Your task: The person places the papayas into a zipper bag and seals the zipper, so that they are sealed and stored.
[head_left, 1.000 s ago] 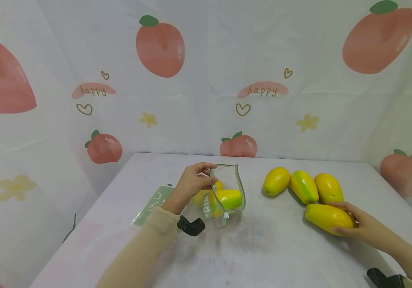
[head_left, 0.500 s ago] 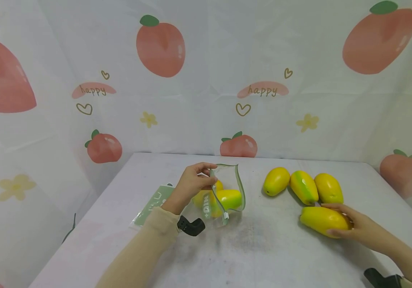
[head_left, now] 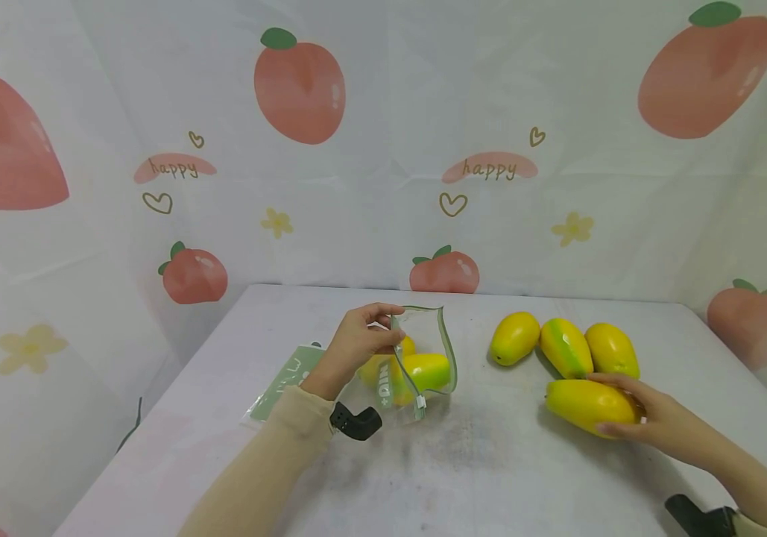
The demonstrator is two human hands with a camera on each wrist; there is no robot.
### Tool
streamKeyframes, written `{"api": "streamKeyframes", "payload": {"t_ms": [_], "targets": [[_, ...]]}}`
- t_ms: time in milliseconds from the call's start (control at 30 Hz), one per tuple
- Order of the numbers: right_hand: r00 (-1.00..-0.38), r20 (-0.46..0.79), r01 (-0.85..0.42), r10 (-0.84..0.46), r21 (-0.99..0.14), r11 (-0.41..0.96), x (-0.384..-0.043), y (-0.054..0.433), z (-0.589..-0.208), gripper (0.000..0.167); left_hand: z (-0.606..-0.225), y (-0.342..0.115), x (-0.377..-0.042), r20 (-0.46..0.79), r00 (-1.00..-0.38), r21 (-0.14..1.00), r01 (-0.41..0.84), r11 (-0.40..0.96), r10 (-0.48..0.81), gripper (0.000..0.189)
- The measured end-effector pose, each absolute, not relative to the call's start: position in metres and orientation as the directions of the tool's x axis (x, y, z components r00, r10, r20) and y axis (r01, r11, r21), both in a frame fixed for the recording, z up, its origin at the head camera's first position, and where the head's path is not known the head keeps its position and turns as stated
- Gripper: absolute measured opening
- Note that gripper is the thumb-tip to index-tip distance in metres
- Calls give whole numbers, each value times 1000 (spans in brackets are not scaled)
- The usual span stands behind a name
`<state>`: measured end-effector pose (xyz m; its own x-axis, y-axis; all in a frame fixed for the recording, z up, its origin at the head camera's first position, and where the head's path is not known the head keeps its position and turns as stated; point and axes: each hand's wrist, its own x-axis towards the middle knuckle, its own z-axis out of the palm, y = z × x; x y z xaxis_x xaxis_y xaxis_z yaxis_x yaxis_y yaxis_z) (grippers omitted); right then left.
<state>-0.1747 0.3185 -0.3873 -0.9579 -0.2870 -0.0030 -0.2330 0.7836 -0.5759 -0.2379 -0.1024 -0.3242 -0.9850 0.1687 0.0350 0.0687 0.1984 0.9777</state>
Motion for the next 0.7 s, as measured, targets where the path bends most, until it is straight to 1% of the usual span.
{"api": "streamKeyframes", "payload": {"t_ms": [233,500,700], "targets": [[-950,31,-269,-310,-582,767,-175,304,-381,66,-325,-102,-238,33,-987,977,66,204,160,37],[-924,113,-359,-366,-587,725,-174,288,-371,63,-323,-102,-237,26,-988,976,58,209,154,37],[-914,113,-372,-389,-613,697,-175,279,-366,63,-322,-103,-236,26,-987,977,59,207,157,38]]}}
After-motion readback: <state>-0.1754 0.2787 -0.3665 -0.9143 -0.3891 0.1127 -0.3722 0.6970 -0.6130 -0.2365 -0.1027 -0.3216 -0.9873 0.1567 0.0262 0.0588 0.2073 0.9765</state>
